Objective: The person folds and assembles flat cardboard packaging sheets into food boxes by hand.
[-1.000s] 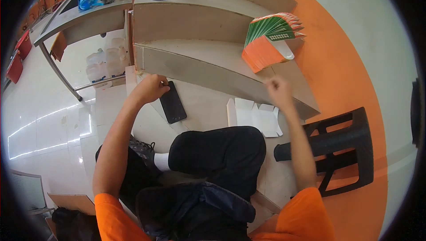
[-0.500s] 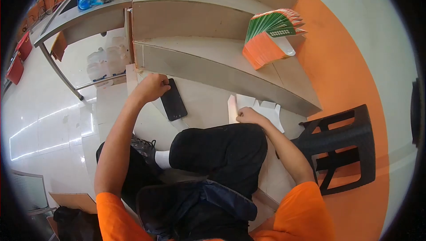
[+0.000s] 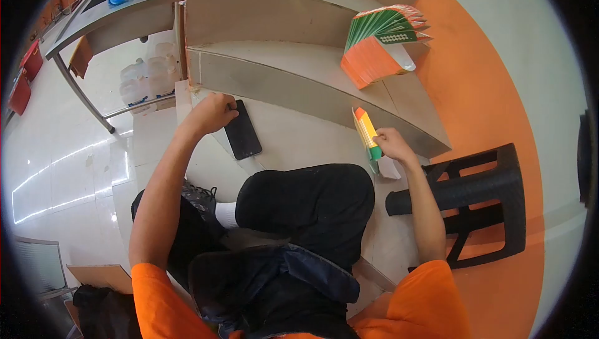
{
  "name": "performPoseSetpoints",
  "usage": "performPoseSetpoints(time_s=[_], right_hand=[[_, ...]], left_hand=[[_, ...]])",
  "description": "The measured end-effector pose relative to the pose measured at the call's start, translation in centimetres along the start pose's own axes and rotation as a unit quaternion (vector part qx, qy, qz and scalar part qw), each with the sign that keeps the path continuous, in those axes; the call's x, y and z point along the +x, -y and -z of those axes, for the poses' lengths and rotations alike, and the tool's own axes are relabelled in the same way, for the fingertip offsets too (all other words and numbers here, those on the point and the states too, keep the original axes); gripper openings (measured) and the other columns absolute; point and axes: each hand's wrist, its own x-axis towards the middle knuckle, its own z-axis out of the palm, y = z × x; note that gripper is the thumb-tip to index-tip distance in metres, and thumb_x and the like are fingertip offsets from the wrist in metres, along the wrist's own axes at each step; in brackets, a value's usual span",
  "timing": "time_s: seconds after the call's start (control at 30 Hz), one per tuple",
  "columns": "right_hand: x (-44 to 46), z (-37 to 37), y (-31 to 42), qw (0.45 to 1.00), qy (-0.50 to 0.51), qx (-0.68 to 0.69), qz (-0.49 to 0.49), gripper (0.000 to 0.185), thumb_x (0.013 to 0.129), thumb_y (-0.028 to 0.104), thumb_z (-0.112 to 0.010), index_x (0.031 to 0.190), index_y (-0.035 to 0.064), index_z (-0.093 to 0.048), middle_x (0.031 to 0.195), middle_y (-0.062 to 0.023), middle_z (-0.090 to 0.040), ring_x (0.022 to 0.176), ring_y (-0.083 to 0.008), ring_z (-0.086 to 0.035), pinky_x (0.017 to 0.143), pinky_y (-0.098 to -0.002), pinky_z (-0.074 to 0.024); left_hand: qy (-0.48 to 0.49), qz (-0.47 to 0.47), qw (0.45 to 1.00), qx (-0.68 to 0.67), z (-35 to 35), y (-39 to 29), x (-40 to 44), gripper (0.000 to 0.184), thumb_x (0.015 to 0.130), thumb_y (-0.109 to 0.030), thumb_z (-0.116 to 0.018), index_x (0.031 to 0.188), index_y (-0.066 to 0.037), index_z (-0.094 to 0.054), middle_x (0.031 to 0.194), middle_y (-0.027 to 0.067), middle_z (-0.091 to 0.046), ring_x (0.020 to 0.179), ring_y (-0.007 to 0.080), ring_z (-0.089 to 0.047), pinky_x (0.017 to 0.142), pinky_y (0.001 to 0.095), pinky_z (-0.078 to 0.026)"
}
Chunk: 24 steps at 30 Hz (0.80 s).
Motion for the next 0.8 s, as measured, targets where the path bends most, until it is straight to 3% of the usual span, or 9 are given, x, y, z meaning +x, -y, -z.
performPoseSetpoints(time_s=[0.2, 0.3, 0.7, 0.8], right_hand=[[-0.6, -1.3, -0.6, 0.992, 0.038, 0.109, -0.053, 0.02, 0.082, 0.015, -0.062, 0.084, -0.0045, -0.064, 0.063, -0.0065, -0.06, 0.055, -0.0114, -0.055, 0.047, -0.0271, -0.0427], [-0.5, -2.4, -0.6, 0.994, 0.029, 0.084, -0.069, 0.019, 0.081, 0.015, -0.064, 0.083, -0.004, -0.064, 0.063, -0.0056, -0.059, 0.055, -0.0115, -0.055, 0.048, -0.0257, -0.044], [-0.9, -1.9, -0.4, 0.975, 0.031, 0.155, -0.153, 0.02, 0.081, 0.018, -0.066, 0.076, -0.0013, -0.064, 0.07, -0.005, -0.059, 0.058, -0.0112, -0.056, 0.05, -0.0257, -0.047], [-0.9, -2.0, -0.8, 0.95, 0.003, 0.274, -0.147, 0.02, 0.085, 0.019, -0.061, 0.074, 0.0027, -0.061, 0.068, -0.0022, -0.056, 0.058, -0.0091, -0.054, 0.052, -0.0258, -0.0467]], left_hand=[[0.025, -0.05, 0.997, -0.055, -2.7, -3.6, 0.0, 0.017, 0.077, -0.013, -0.063, 0.087, 0.001, -0.063, 0.077, 0.0196, -0.065, 0.074, 0.0328, -0.064, 0.069, 0.0377, -0.05], [0.047, -0.107, 0.991, -0.065, -4.8, -5.1, -0.3, 0.018, 0.077, -0.014, -0.063, 0.088, 0.001, -0.063, 0.075, 0.0189, -0.065, 0.069, 0.0329, -0.064, 0.067, 0.0373, -0.051], [0.064, -0.069, 0.994, -0.062, -4.7, -4.4, -0.6, 0.018, 0.077, -0.013, -0.062, 0.087, 0.002, -0.063, 0.074, 0.0188, -0.065, 0.069, 0.0323, -0.064, 0.066, 0.0361, -0.051], [0.057, -0.074, 0.994, -0.051, -5.0, -4.2, -0.5, 0.019, 0.077, -0.014, -0.063, 0.089, 0.001, -0.064, 0.073, 0.0186, -0.065, 0.069, 0.0316, -0.064, 0.065, 0.0359, -0.051]])
